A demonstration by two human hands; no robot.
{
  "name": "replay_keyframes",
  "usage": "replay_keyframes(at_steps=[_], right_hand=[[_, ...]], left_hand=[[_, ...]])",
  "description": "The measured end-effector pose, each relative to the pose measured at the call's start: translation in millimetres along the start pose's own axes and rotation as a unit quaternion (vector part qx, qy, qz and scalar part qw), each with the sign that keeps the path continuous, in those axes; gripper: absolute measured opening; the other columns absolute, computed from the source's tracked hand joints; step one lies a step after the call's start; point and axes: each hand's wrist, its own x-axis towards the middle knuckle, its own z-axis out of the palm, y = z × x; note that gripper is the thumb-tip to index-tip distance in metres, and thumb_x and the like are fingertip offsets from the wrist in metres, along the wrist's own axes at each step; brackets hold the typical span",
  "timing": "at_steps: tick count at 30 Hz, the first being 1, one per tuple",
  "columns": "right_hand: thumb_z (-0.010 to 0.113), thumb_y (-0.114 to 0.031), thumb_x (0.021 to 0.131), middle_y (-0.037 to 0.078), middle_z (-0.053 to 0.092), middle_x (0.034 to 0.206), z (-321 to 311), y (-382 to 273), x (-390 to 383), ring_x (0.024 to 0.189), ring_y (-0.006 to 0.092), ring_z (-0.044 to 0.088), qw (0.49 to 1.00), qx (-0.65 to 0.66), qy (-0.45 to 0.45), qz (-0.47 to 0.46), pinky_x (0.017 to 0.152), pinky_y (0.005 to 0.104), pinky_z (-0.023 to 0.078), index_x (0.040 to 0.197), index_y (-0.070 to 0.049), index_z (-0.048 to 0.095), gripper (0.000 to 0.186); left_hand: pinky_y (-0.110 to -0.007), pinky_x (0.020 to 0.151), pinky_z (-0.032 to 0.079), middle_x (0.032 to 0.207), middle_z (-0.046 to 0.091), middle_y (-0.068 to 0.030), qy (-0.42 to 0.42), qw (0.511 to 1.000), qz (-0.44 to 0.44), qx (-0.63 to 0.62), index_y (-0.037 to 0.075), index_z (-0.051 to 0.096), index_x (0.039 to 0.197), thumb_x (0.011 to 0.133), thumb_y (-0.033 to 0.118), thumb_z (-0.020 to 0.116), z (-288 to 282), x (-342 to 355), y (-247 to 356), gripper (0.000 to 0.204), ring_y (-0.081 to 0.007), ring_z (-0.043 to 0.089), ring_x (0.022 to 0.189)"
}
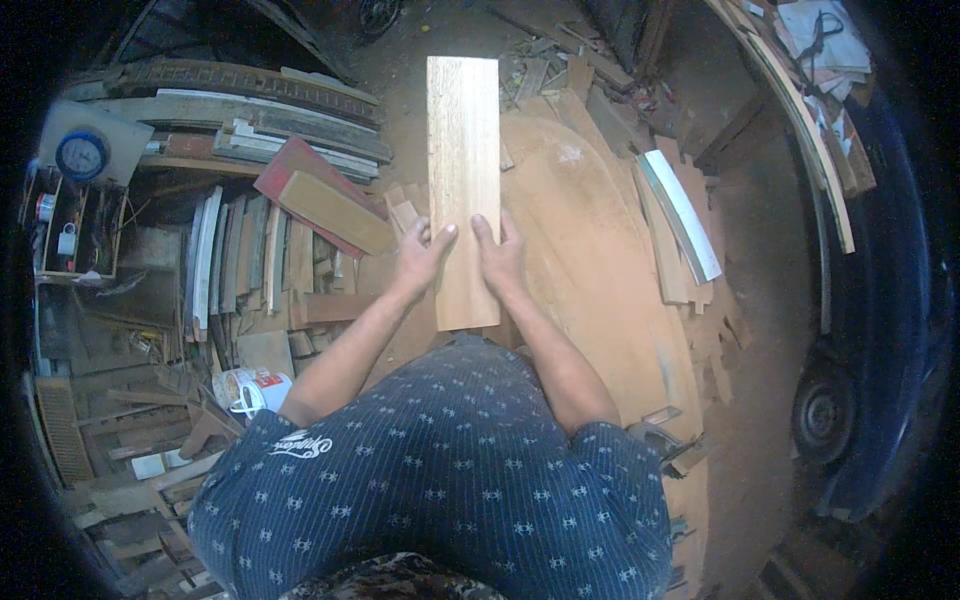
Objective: The person uses a handheld circular saw to cut several pieces of light-colored wood on a workbench. They repeatedly position the wood, cut it, and then inspect the cut pieces before moving them aside.
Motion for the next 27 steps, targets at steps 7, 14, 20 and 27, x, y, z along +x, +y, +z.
replay_keyframes(at_steps=[7, 14, 20, 27], right_hand=[[0.068, -0.016, 0.098, 0.014, 0.072, 0.111, -54.8, -12.8, -5.9, 0.104, 0.0211, 0.069, 0.982, -0.106, -0.036, -0.153, 0.091, 0.0345, 0.052, 0.121, -0.001, 0.063, 0.027], [0.07, -0.012, 0.091, 0.016, 0.073, 0.109, -100.8, -7.6, -5.6, 0.105, 0.0311, 0.07, 0.955, -0.213, -0.015, -0.207, 0.092, 0.0387, 0.053, 0.115, -0.004, 0.063, 0.027], [0.068, -0.012, 0.094, 0.013, 0.072, 0.11, -119.7, -13.6, -21.1, 0.103, 0.0241, 0.069, 0.95, -0.216, -0.013, -0.225, 0.09, 0.0347, 0.054, 0.115, -0.003, 0.065, 0.023], [0.062, -0.024, 0.101, 0.009, 0.066, 0.087, -117.2, -43.9, -48.8, 0.075, 0.0187, 0.062, 0.957, -0.274, -0.081, -0.049, 0.073, 0.0347, 0.05, 0.102, -0.001, 0.065, 0.023]], left_hand=[[-0.032, 0.084, 0.056, 0.106, 0.073, -0.0123, -0.036, 0.981, 0.19, 0.009, -0.005, 0.063, 0.117, 0.094, 0.019, 0.075, 13.5, 24.4, 112.5, 0.036, -0.0155, 0.069, 0.094], [-0.037, 0.095, 0.054, 0.114, 0.074, -0.0137, -0.229, 0.921, 0.305, 0.074, 0.0, 0.07, 0.112, 0.087, 0.016, 0.081, 24.0, -23.4, 113.6, 0.032, -0.0254, 0.07, 0.11], [-0.035, 0.097, 0.054, 0.118, 0.073, -0.0095, -0.261, 0.902, 0.335, 0.073, 0.005, 0.069, 0.12, 0.085, 0.008, 0.08, 30.3, -31.6, 105.7, 0.037, -0.0225, 0.068, 0.114], [-0.034, 0.094, 0.056, 0.115, 0.069, -0.0129, -0.025, 0.974, 0.21, -0.087, -0.004, 0.054, 0.128, 0.109, 0.037, 0.047, 37.1, 5.6, 176.7, 0.045, -0.0201, 0.069, 0.103]])
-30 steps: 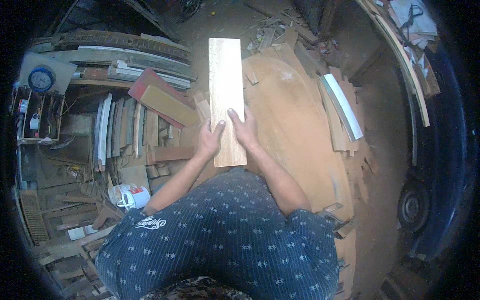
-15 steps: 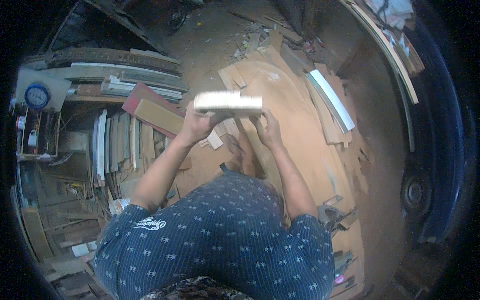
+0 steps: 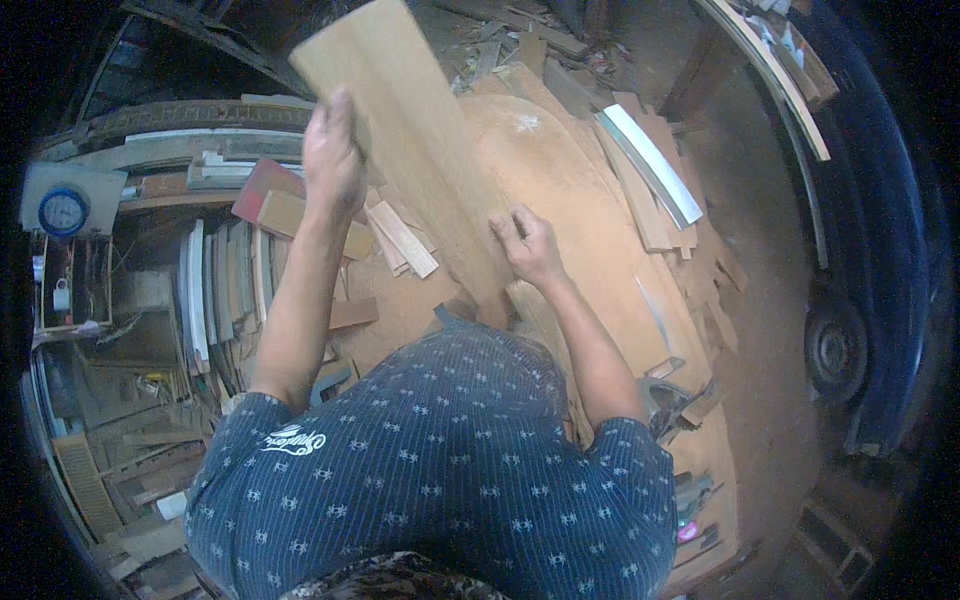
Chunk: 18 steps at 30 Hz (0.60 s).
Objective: The person uses a handheld circular saw to cut several pieces of light-colored wood on a workbench. They repeatedly position the wood, cut it, and then inspect the cut pieces before moving them aside.
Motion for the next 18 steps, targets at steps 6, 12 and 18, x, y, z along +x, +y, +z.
replay_keyframes(at_steps=[6, 12, 18], right_hand=[[0.061, -0.043, 0.102, 0.011, 0.071, 0.103, 2.1, -76.7, 20.9, 0.094, 0.0155, 0.067, 0.932, 0.337, -0.028, 0.132, 0.082, 0.0331, 0.056, 0.121, 0.004, 0.064, 0.051], [0.057, -0.05, 0.103, 0.013, 0.068, 0.114, 8.0, -68.4, 17.4, 0.093, 0.0183, 0.071, 0.801, 0.523, -0.104, 0.271, 0.072, 0.0329, 0.059, 0.137, -0.001, 0.055, 0.059], [0.052, -0.049, 0.105, 0.011, 0.068, 0.111, 31.9, -0.2, -5.8, 0.092, 0.0182, 0.07, 0.777, 0.573, -0.115, 0.234, 0.077, 0.0326, 0.059, 0.132, -0.002, 0.058, 0.055]], left_hand=[[-0.046, 0.109, 0.049, 0.139, 0.052, -0.0272, -0.15, 0.939, -0.26, -0.169, -0.003, 0.036, 0.149, 0.104, 0.057, 0.045, 13.6, 10.0, -99.4, 0.075, -0.0304, 0.056, 0.129], [-0.042, 0.096, 0.056, 0.121, 0.063, -0.0168, -0.099, 0.898, -0.39, -0.178, -0.001, 0.046, 0.142, 0.11, 0.043, 0.035, 28.8, -9.3, -151.5, 0.055, -0.0263, 0.064, 0.111], [-0.041, 0.1, 0.053, 0.137, 0.054, -0.0173, -0.07, 0.913, -0.369, -0.16, -0.001, 0.034, 0.15, 0.108, 0.027, 0.046, 30.0, -36.1, -157.8, 0.052, -0.0261, 0.059, 0.12]])
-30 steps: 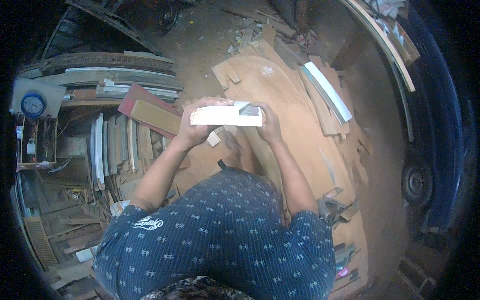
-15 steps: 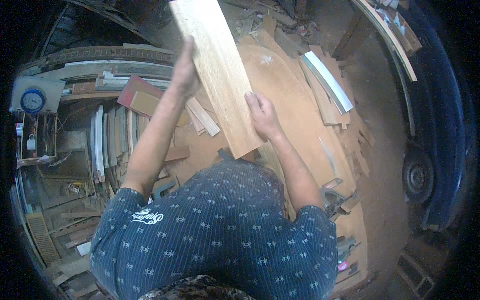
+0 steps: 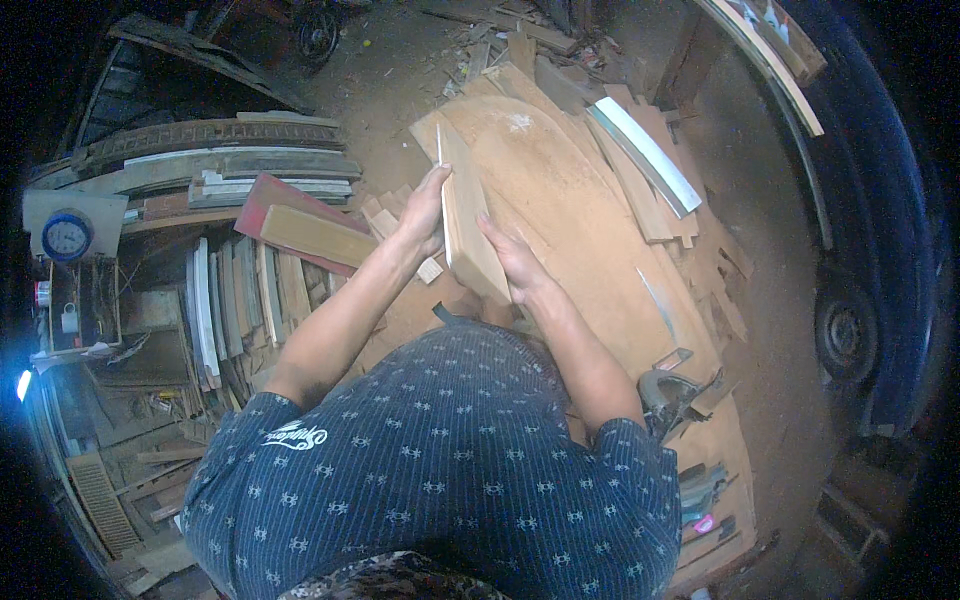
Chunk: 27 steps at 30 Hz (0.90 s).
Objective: The person uses a handheld circular saw to cut several pieces of light-colored wood on a workbench. They repeatedly position the wood, cut it, and then inspect the cut pieces before moving them aside.
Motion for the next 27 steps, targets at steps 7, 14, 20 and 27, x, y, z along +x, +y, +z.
replay_keyframes(at_steps=[7, 14, 20, 27], right_hand=[[0.045, -0.045, 0.108, 0.014, 0.064, 0.129, 6.9, -9.0, -26.4, 0.115, 0.0211, 0.065, 0.998, -0.06, 0.001, 0.017, 0.098, 0.0365, 0.055, 0.145, -0.002, 0.048, 0.057], [0.043, -0.055, 0.106, 0.001, 0.056, 0.079, 22.4, -19.2, -16.6, 0.06, 0.0105, 0.05, 0.998, -0.053, -0.01, -0.032, 0.052, 0.0265, 0.041, 0.123, -0.016, 0.054, 0.044], [0.043, -0.06, 0.104, 0.0, 0.054, 0.071, 19.0, -19.5, -12.8, 0.049, 0.0096, 0.046, 0.995, -0.083, -0.038, -0.041, 0.042, 0.0238, 0.037, 0.129, -0.015, 0.054, 0.052], [0.058, -0.035, 0.104, 0.012, 0.063, 0.131, 0.0, -13.9, -11.1, 0.116, 0.0175, 0.063, 0.99, -0.112, -0.043, -0.074, 0.095, 0.034, 0.053, 0.144, -0.004, 0.053, 0.051]], left_hand=[[-0.047, 0.115, 0.038, 0.152, 0.039, -0.0229, -0.021, 0.972, 0.188, 0.139, 0.0, 0.018, 0.159, 0.085, 0.021, 0.08, 31.7, -71.5, 22.5, 0.099, -0.0322, 0.042, 0.139], [-0.049, 0.116, 0.037, 0.151, 0.037, -0.0264, -0.019, 0.954, 0.23, 0.189, -0.001, 0.018, 0.158, 0.079, 0.022, 0.084, 56.1, -95.2, 50.6, 0.106, -0.0371, 0.041, 0.139], [-0.049, 0.112, 0.042, 0.145, 0.041, -0.025, -0.004, 0.951, 0.24, 0.193, -0.001, 0.018, 0.157, 0.079, 0.02, 0.084, 50.6, -91.3, 48.6, 0.104, -0.0344, 0.046, 0.133], [-0.041, 0.099, 0.052, 0.127, 0.054, -0.0202, 0.06, 0.945, 0.271, 0.176, -0.004, 0.025, 0.152, 0.093, 0.032, 0.073, 43.2, -57.2, 94.9, 0.084, -0.0242, 0.058, 0.114]])
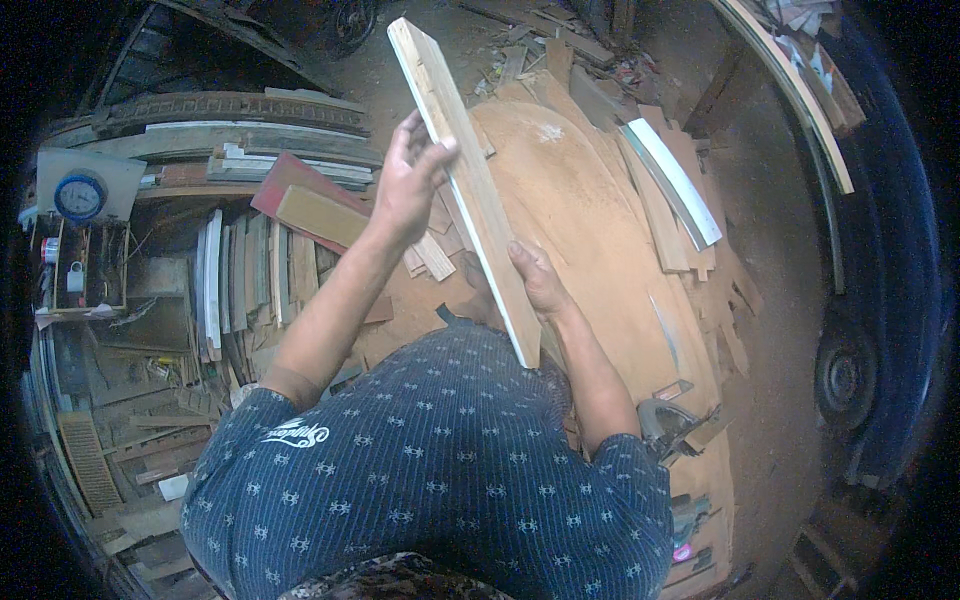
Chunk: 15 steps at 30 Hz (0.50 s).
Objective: The person uses a handheld circular saw to cut several pieces of light-colored wood on a workbench. They repeatedly position the wood, cut it, and then inspect the cut pieces before moving them aside.
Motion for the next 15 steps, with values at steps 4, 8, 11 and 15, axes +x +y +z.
replay_keyframes(at_steps=[4, 8, 11, 15], right_hand=[[0.067, -0.025, 0.099, 0.014, 0.065, 0.127, 31.9, -25.9, -1.7, 0.112, 0.0189, 0.064, 0.944, -0.266, 0.158, -0.118, 0.091, 0.0332, 0.053, 0.138, 0.001, 0.059, 0.048], [0.072, -0.022, 0.094, 0.014, 0.066, 0.11, 55.2, -71.7, -12.4, 0.094, 0.018, 0.063, 0.87, -0.437, 0.13, -0.189, 0.079, 0.0308, 0.051, 0.135, 0.005, 0.06, 0.051], [0.073, -0.021, 0.092, 0.012, 0.063, 0.1, 83.8, -90.0, -19.8, 0.087, 0.0173, 0.06, 0.882, -0.411, 0.066, -0.219, 0.074, 0.0295, 0.049, 0.133, 0.005, 0.062, 0.05], [0.07, -0.015, 0.095, 0.01, 0.063, 0.102, 83.7, -90.0, -19.6, 0.092, 0.0162, 0.061, 0.914, -0.345, 0.051, -0.206, 0.078, 0.028, 0.049, 0.135, 0.005, 0.061, 0.045]], left_hand=[[-0.036, 0.1, 0.051, 0.116, 0.062, -0.0158, 0.025, 0.999, -0.031, 0.003, -0.005, 0.042, 0.142, 0.108, 0.044, 0.047, -15.0, 26.3, -22.1, 0.059, -0.0199, 0.063, 0.107], [-0.04, 0.094, 0.057, 0.112, 0.064, -0.015, 0.048, 0.983, -0.101, -0.148, -0.001, 0.048, 0.134, 0.108, 0.054, 0.04, -3.7, 31.9, -47.6, 0.062, -0.0222, 0.066, 0.104], [-0.039, 0.083, 0.062, 0.11, 0.064, -0.0146, -0.007, 0.967, -0.157, -0.2, 0.001, 0.049, 0.133, 0.106, 0.062, 0.036, -9.1, 43.1, -58.9, 0.068, -0.0215, 0.068, 0.102], [-0.035, 0.072, 0.064, 0.096, 0.062, -0.0088, -0.027, 0.961, -0.161, -0.221, 0.004, 0.054, 0.123, 0.102, 0.068, 0.037, 9.3, 37.7, -42.1, 0.07, -0.0172, 0.068, 0.087]])
